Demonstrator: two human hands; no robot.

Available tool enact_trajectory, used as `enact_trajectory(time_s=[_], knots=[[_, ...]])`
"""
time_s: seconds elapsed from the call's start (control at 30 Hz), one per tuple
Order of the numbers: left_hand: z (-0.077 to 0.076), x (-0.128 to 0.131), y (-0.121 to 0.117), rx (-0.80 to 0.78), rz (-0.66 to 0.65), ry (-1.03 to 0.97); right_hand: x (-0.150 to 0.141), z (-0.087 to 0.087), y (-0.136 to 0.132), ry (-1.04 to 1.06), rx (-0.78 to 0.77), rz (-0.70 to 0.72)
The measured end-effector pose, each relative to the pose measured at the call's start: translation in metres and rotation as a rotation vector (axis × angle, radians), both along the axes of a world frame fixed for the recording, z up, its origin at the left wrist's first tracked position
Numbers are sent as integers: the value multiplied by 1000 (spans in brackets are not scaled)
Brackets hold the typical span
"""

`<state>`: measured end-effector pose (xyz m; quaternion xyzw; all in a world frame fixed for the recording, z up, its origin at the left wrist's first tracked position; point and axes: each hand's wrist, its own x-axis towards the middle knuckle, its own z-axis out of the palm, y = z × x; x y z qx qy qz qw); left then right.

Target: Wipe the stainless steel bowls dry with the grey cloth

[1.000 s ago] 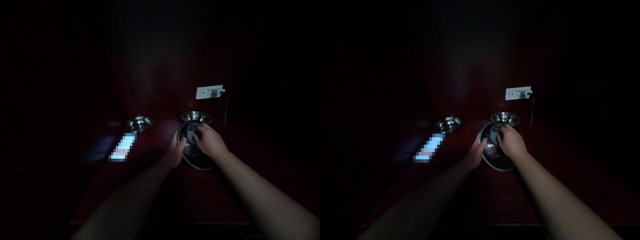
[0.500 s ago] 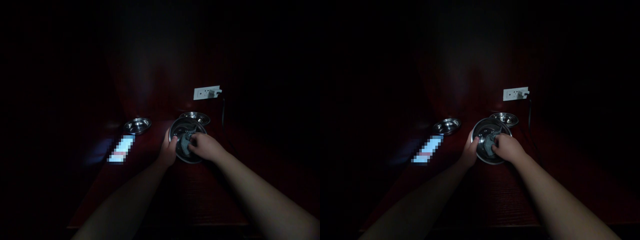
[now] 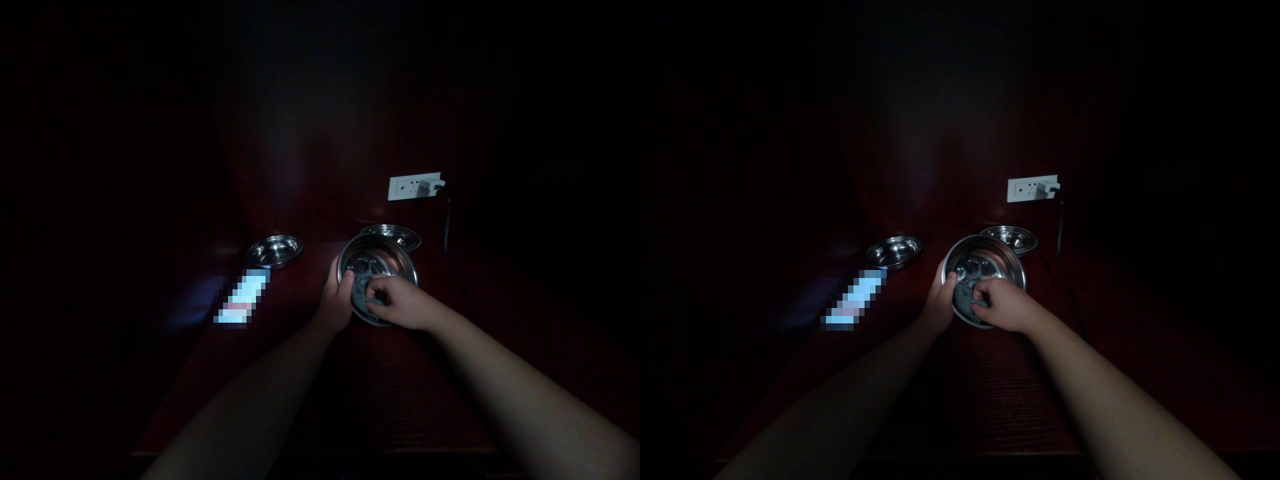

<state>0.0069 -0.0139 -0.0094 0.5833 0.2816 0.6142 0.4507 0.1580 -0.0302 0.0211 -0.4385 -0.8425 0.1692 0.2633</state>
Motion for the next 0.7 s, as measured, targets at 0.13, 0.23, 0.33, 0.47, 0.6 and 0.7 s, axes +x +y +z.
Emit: enact_trajectory(time_s=[0.13,0.23,0.33,0.47,0.6,0.7], knots=[[-1,-2,2,-2,30,4,-1,0,0,41,22,22],[-2,-2,4,5,44,-15,-1,0,0,37,53,12],[-2,-2,4,17,50,-9,0,-1,1,14,66,4],[1,-4,2,26,64,18,3,0,1,-31,76,-28],[2,-6,2,28,71,19,6,0,2,-62,90,-68],[0,-7,4,9,67,-4,9,1,4,-97,110,-115]])
